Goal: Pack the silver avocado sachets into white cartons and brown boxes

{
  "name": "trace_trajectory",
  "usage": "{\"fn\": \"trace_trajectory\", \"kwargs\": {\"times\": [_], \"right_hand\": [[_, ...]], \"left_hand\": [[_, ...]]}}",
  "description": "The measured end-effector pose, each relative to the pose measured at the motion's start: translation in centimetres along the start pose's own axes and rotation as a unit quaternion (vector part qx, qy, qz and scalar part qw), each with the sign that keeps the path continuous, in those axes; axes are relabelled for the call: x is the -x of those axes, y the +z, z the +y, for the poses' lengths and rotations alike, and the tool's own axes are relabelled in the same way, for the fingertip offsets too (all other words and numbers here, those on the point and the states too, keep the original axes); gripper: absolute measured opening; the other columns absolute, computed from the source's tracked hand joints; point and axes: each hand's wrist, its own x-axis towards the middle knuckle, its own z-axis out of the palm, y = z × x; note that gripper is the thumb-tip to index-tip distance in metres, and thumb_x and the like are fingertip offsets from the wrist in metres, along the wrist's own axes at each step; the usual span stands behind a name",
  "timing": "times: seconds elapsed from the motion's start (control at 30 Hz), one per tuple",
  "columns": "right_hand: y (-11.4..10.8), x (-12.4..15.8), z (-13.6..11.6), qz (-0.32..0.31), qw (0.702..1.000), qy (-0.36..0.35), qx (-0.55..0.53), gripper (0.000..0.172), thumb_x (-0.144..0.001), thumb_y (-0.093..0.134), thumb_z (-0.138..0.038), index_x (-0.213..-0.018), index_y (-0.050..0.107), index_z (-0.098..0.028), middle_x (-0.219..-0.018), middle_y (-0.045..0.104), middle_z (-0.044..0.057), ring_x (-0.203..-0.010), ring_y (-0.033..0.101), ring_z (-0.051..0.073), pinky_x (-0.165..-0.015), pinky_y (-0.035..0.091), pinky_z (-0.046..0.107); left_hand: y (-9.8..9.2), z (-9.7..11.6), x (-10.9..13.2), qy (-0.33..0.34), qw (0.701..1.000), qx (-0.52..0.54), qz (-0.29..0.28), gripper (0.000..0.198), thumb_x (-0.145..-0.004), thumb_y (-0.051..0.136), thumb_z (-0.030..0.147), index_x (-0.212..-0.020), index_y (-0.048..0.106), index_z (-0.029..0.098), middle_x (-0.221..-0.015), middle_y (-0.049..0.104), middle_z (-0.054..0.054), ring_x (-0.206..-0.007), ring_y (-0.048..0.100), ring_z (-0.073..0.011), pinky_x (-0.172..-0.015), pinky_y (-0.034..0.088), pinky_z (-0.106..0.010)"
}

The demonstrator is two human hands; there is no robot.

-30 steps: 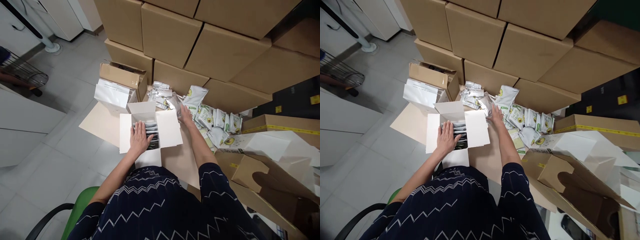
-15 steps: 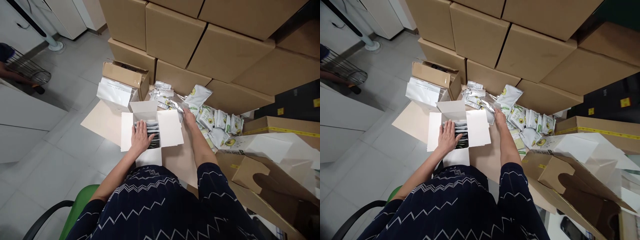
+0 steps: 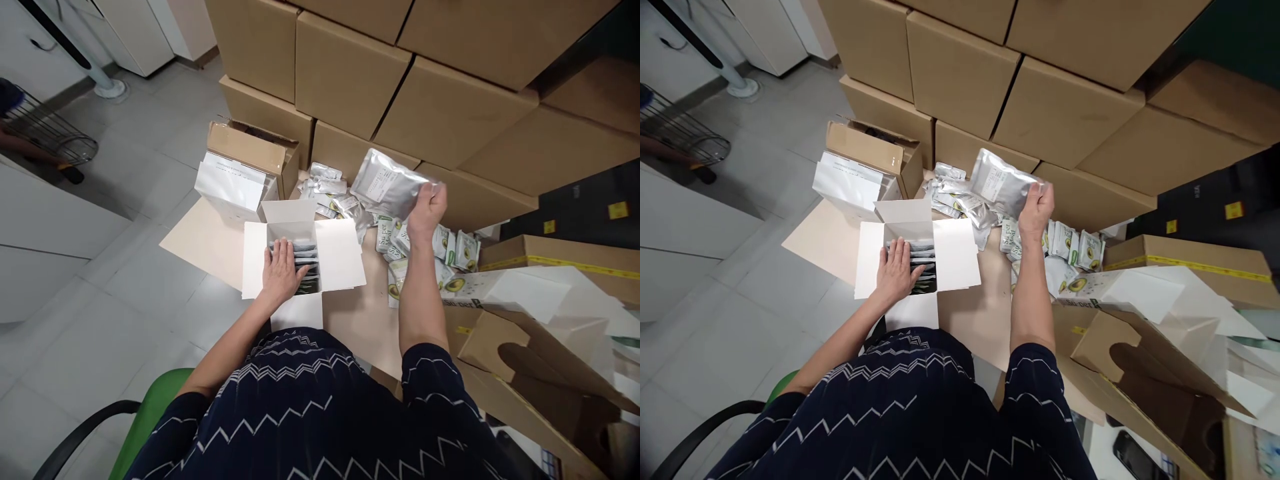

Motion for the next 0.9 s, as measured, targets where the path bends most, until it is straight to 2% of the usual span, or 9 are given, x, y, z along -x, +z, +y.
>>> {"fn": "trace_trajectory", "kwargs": {"times": [0.1, 0.17, 0.3, 0.4, 0.5, 0.6, 0.77, 0.9], "right_hand": [[-1.5, 0.2, -6.0, -0.086, 0.994, -0.061, -0.043, 0.049, -0.103, 0.028, -0.057, -0.103, 0.061, -0.021, -0.091, 0.062, 0.005, -0.087, 0.062, 0.019, -0.082, 0.049, 0.036], [-1.6, 1.1, -9.6, -0.185, 0.978, -0.087, -0.052, 0.045, -0.101, 0.035, -0.057, -0.104, 0.064, -0.022, -0.093, 0.065, 0.005, -0.089, 0.063, 0.020, -0.081, 0.049, 0.033], [0.6, 3.6, -14.6, -0.411, 0.900, -0.141, -0.042, 0.033, -0.100, 0.046, -0.050, -0.101, 0.068, -0.025, -0.093, 0.069, 0.003, -0.089, 0.064, 0.020, -0.077, 0.045, 0.028], [3.5, 5.4, -16.6, -0.501, 0.841, -0.200, 0.038, 0.028, -0.102, 0.044, -0.041, -0.102, 0.067, -0.025, -0.093, 0.071, 0.004, -0.088, 0.065, 0.020, -0.074, 0.042, 0.027], [6.9, 6.7, -17.5, -0.554, 0.787, -0.242, 0.124, 0.028, -0.103, 0.042, -0.038, -0.111, 0.065, -0.024, -0.097, 0.073, 0.006, -0.090, 0.066, 0.022, -0.072, 0.040, 0.027], [10.2, 7.6, -17.3, -0.606, 0.738, -0.254, 0.151, 0.032, -0.104, 0.040, -0.037, -0.118, 0.065, -0.021, -0.102, 0.074, 0.010, -0.094, 0.068, 0.025, -0.072, 0.040, 0.029], [14.9, 9.7, -15.1, -0.674, 0.680, -0.258, 0.130, 0.038, -0.105, 0.036, -0.033, -0.114, 0.069, -0.016, -0.120, 0.072, 0.014, -0.106, 0.067, 0.026, -0.082, 0.044, 0.030], [17.0, 11.0, -12.8, -0.724, 0.642, -0.230, 0.097, 0.039, -0.105, 0.037, -0.030, -0.113, 0.071, -0.013, -0.125, 0.070, 0.015, -0.113, 0.066, 0.025, -0.093, 0.046, 0.031]], "left_hand": [[-0.1, 0.0, 0.0, -0.002, 1.000, -0.005, -0.004, 0.078, -0.100, 0.025, 0.056, -0.155, 0.029, 0.001, -0.165, 0.022, -0.020, -0.155, 0.016, -0.0344, -0.125, 0.012, -0.055], [-0.2, 0.1, 0.1, -0.003, 1.000, -0.008, -0.001, 0.078, -0.100, 0.024, 0.056, -0.155, 0.029, 0.001, -0.165, 0.024, -0.019, -0.155, 0.016, -0.0343, -0.125, 0.012, -0.055], [-0.3, 0.1, 0.2, 0.002, 1.000, -0.012, 0.004, 0.077, -0.100, 0.025, 0.055, -0.154, 0.031, 0.000, -0.164, 0.026, -0.020, -0.154, 0.018, -0.0351, -0.125, 0.013, -0.056], [-0.3, 0.1, 0.1, 0.004, 1.000, -0.013, 0.005, 0.077, -0.100, 0.025, 0.055, -0.154, 0.031, 0.000, -0.164, 0.026, -0.021, -0.154, 0.019, -0.0354, -0.125, 0.013, -0.056], [-0.2, 0.1, 0.1, -0.001, 1.000, -0.009, 0.004, 0.077, -0.100, 0.026, 0.055, -0.155, 0.031, 0.002, -0.164, 0.026, -0.020, -0.154, 0.017, -0.0349, -0.125, 0.013, -0.057], [-0.2, 0.1, 0.0, -0.003, 1.000, -0.006, 0.005, 0.077, -0.100, 0.028, 0.056, -0.156, 0.030, 0.004, -0.164, 0.026, -0.020, -0.155, 0.017, -0.0344, -0.125, 0.013, -0.057], [-0.2, 0.1, 0.0, -0.001, 1.000, -0.011, 0.006, 0.077, -0.100, 0.027, 0.056, -0.155, 0.032, 0.003, -0.164, 0.026, -0.019, -0.154, 0.018, -0.0344, -0.125, 0.013, -0.056], [-0.3, 0.1, 0.1, -0.001, 1.000, -0.007, 0.006, 0.077, -0.100, 0.026, 0.055, -0.154, 0.031, 0.000, -0.164, 0.025, -0.020, -0.155, 0.017, -0.0351, -0.125, 0.012, -0.056]]}}
